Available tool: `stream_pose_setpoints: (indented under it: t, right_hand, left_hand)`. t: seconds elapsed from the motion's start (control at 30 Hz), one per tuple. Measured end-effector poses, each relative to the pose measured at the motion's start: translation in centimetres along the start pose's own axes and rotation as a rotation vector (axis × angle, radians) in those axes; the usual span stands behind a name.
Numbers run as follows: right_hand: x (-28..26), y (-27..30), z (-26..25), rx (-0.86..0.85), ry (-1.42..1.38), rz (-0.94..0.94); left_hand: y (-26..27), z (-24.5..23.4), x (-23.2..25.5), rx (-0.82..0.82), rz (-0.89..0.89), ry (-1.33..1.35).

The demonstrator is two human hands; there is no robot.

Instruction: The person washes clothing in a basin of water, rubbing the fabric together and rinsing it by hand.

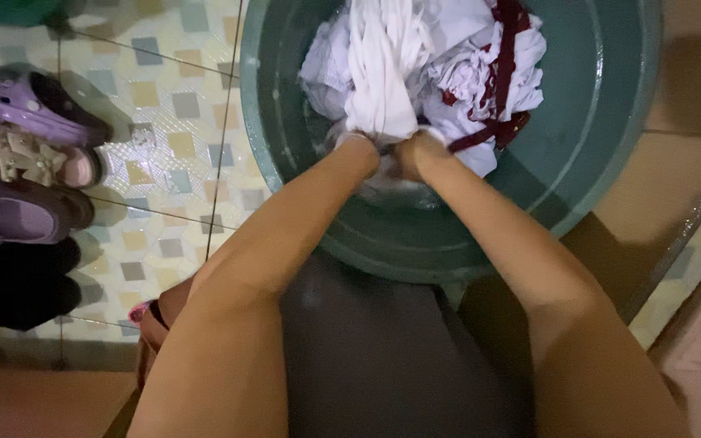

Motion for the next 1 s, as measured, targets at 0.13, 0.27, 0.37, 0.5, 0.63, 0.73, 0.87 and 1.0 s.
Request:
stream_pose_setpoints:
  t: [0.13,0.27,0.37,0.5,0.63,0.73,0.87,1.0]
  right_hand:
    - [-1.7,3.1,0.9,-0.48,-0.119,0.031]
    - [0.3,5.2,-3.1,-0.64,-0.57,0.256]
    - [3.1,5.7,-6.5,-0.537,-0.89,0.255]
    - [5.2,5.6,-11.1,-0.295,-1.363,0.204]
    - [7.1,4.4,-17.2,0.154,-1.495,0.174]
    - [5.7,4.3,-23.3,0.518,-1.276,-0.035]
    - [-1.5,9.3,-31.7,1.274,-0.396,-0.068]
    - [-10.2,13.4,-32.9,1.353,-0.467,-0.409]
  left_hand:
    - [1.5,-0.4,-1.6,0.011,0.108,0.088]
    - [2.9,-1.9,-4.1,0.08,0.189,0.217]
    - [4.7,-5.0,-6.8,0.201,0.25,0.428]
    - [8.5,-8.9,-9.5,0.431,0.344,0.818]
    - [11.9,-12.3,-9.5,0.624,0.576,1.241]
    - [14.1,-14.9,-9.2,1.012,0.637,1.223]
    - [15.3,-17.3,-8.9,1.447,0.459,1.322]
    - [14.2,-17.0,-9.0,1.351,0.513,2.019]
Point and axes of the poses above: each hand's wrist, its own y-axis away from the middle knuckle, its own z-axis out of the palm, x = y × z, the point moved 7 cm from there along -y, towards the middle knuckle, and after that the axes turned 7 degrees about x, right-handed, at the moved point
